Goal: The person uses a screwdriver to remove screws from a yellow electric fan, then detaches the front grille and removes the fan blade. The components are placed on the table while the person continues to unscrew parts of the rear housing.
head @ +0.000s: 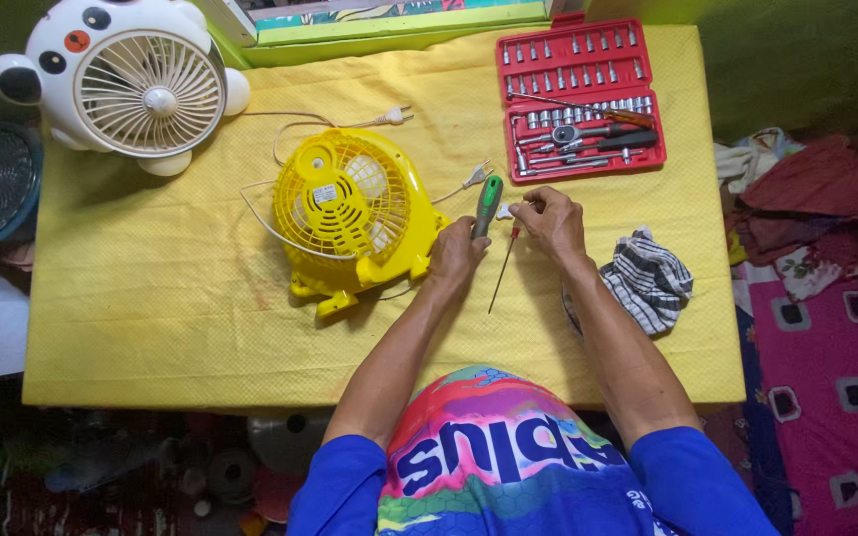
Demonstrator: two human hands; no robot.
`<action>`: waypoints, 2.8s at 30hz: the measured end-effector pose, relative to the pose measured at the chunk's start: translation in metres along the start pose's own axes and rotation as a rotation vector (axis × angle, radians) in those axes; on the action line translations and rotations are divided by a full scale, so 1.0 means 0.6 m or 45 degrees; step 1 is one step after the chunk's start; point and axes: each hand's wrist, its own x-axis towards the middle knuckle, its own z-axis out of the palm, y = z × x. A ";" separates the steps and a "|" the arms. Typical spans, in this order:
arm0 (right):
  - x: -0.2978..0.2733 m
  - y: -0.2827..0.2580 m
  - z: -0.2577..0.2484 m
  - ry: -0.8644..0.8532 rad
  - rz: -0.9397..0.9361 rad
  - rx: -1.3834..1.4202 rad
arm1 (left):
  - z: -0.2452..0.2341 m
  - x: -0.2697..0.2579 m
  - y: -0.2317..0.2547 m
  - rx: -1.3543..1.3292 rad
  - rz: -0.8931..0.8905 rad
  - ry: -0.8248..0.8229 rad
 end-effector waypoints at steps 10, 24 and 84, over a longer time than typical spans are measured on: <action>-0.009 -0.006 0.014 -0.023 0.088 0.218 | 0.035 0.014 -0.014 0.175 0.255 0.192; -0.028 -0.197 -0.043 -0.086 -0.454 0.609 | -0.138 -0.041 0.042 -0.557 0.386 0.051; -0.067 -0.324 -0.008 0.067 -1.110 -0.173 | -0.213 -0.013 -0.012 -0.703 0.632 0.000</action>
